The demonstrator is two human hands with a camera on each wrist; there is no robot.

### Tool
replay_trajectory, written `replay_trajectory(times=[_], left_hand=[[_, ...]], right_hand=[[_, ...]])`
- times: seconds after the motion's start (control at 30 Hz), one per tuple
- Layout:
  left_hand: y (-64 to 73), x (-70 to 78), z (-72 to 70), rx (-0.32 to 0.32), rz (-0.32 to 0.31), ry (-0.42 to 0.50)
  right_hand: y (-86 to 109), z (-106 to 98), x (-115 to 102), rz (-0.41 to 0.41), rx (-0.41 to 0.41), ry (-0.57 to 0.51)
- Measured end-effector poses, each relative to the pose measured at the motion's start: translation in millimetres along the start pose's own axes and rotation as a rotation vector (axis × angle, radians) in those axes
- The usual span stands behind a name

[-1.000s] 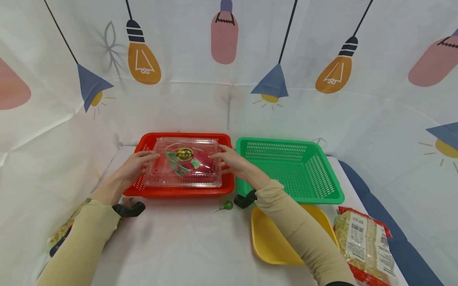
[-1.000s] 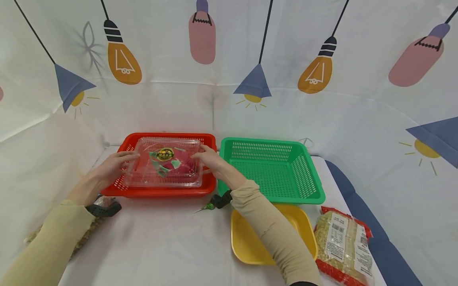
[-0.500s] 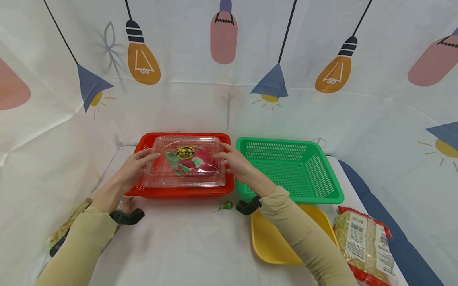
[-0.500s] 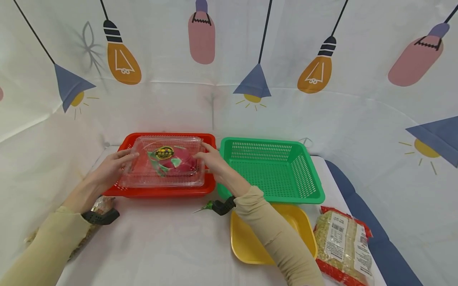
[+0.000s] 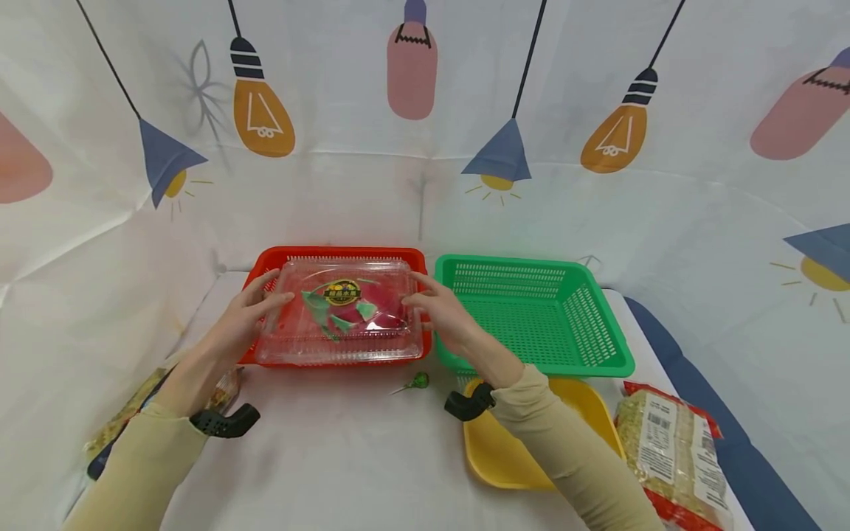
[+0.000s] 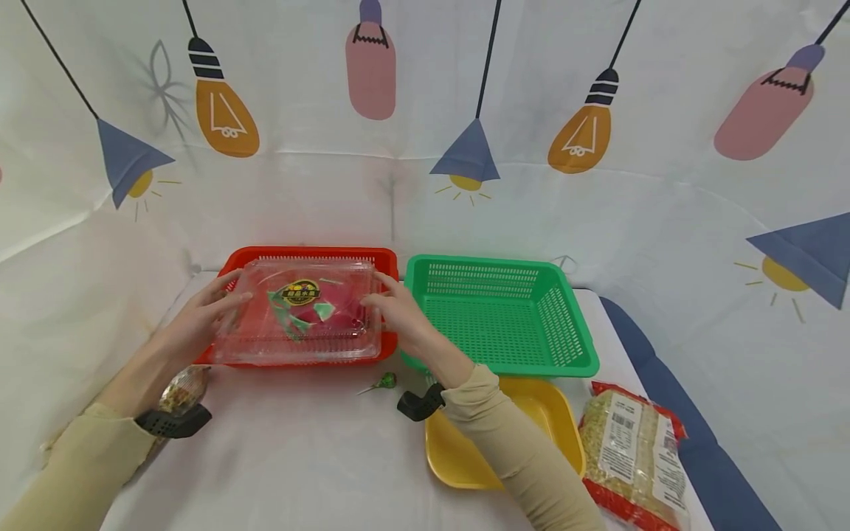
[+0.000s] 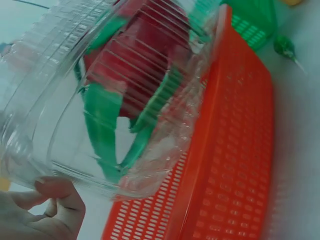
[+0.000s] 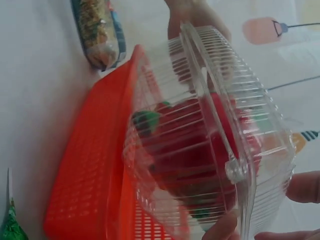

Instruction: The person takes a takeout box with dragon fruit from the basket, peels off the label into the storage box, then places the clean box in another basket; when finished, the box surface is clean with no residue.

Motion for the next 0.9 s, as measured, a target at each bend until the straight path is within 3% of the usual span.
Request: replay_trajectory(times=[0.13,0.4,0.57,0.77,0.9], left_hand=[[15.1,0.2,2.5,-0.006,0.034,-0.061],[46.2,-7.9,11.3,-0.047,0.038,-0.187],[60.5,-15.4,14.4,-0.084,0.076,-0.229],[75.9,-26.2,17.5,-0.112,0.043,-0.295],[85.5,-31.9,22.2,-0.158,0.056,-0.31]], right_hand=[[10.4,0.8,1.2,-0.022,0.005,0.021],[33.6,0.9,16.9,-0.055,-0.007,0.085],[50.1,2.6,26.3,-0.082,-0.063,0.097],[65.7,5.4,37.8,-0.121,-0.138,0.148],[77.2,5.2,44.8,-0.13,-0.17,0.184]])
Point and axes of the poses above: each hand's wrist, its own y-axis away from the middle knuckle, its own z-axis out of the palm, x = y × z, the point moved 4 cm from there along -y, towards the middle knuckle, and after that the axes turned 13 degrees about y, right-handed, at the moved point
